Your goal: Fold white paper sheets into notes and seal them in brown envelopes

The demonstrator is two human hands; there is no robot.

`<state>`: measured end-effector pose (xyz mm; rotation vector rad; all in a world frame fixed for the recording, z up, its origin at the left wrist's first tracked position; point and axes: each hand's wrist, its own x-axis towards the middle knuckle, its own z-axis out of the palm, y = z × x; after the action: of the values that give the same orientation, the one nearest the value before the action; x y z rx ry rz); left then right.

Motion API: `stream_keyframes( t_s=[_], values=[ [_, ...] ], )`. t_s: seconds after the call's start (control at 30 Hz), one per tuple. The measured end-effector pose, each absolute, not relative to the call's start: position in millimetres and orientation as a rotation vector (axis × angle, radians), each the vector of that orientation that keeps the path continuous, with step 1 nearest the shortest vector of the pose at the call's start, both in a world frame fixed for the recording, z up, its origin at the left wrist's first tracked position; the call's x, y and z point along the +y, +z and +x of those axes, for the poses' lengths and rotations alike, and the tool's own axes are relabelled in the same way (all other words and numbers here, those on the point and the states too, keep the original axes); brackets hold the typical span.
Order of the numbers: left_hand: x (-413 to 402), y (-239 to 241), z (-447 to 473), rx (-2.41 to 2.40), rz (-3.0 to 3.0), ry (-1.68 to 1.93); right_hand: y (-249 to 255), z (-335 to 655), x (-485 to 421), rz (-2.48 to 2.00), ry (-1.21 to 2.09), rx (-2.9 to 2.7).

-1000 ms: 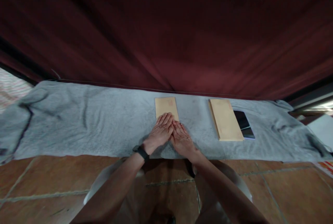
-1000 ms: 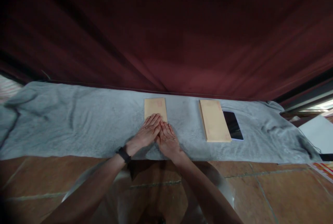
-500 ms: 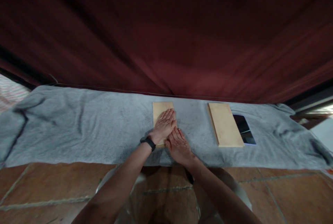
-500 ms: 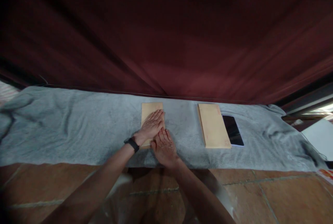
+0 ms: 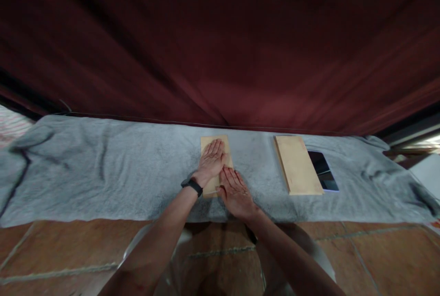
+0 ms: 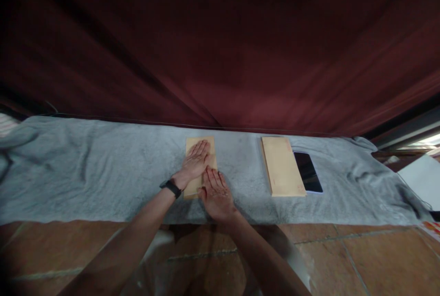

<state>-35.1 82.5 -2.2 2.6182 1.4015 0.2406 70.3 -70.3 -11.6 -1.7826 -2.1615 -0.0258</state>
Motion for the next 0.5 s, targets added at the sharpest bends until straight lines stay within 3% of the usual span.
stream_keyframes(
  t_s=[0.5],
  values=[
    [77, 3, -73, 1.556, 2.574, 0.22, -8, 73, -71, -1.782, 0.026, -2.156]
  ],
)
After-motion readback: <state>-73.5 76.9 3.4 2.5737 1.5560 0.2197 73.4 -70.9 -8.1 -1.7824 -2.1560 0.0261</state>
